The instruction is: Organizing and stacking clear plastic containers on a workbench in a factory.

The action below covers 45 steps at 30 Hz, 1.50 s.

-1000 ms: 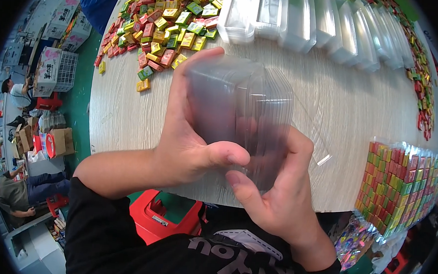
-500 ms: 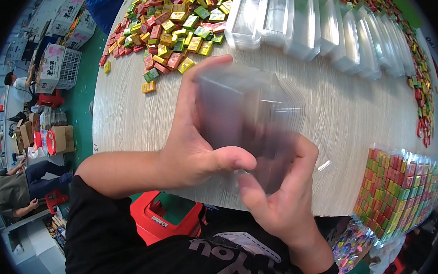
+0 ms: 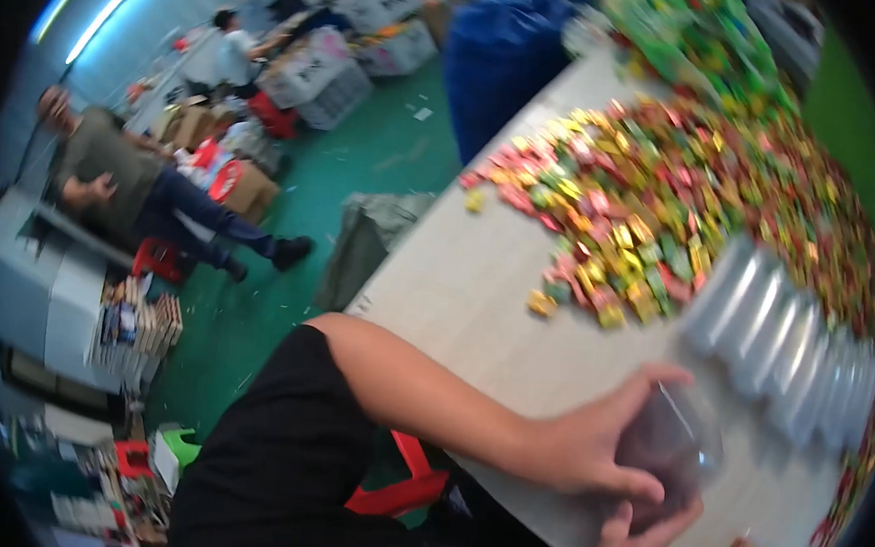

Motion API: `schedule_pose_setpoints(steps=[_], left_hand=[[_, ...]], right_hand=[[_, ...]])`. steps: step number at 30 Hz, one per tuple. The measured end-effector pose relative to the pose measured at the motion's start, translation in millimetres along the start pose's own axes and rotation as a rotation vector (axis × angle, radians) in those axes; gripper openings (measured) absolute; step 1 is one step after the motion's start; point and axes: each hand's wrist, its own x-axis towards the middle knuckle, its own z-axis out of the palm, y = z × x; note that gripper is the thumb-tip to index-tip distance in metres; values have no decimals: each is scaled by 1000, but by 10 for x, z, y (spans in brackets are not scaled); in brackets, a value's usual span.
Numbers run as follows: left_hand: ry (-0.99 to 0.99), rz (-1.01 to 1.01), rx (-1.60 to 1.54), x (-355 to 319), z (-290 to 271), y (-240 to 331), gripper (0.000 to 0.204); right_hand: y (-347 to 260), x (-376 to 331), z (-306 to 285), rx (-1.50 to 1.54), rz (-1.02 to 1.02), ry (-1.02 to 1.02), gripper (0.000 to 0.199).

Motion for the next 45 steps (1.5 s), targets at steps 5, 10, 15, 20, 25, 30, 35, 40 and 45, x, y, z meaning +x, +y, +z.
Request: schedule_pose_setpoints(steps=[5, 10, 15, 20, 25, 30, 35, 40, 45], left_hand=[[-1, 26, 15, -96, -24, 82, 89], [-54, -78, -93, -109, -20, 291, 87], [-104, -75, -185, -69, 22, 217, 81], [-70, -4, -247, -67, 56, 82, 79], [-96, -33, -242, -72, 54, 155, 82], [62, 151, 130, -58, 48, 194, 90], [20, 106, 204, -90, 48, 254, 88], [-1, 135, 162, -101, 70, 242, 86], [-32, 109, 72, -90, 56, 274, 87]], right_hand=[[-170, 39, 31, 177, 43, -93, 75], [-265, 64, 77, 250, 26, -81, 72], [-149, 84, 67, 290, 18, -95, 68], [-220, 108, 64, 314, 14, -126, 66], [-114, 104, 67, 267, -11, -103, 67], [-367, 76, 57, 82, -86, -129, 73], [-366, 81, 35, 205, 25, -168, 76], [-244, 64, 56, 303, -24, -148, 76], [-235, 89, 27, 323, -77, -122, 76]])
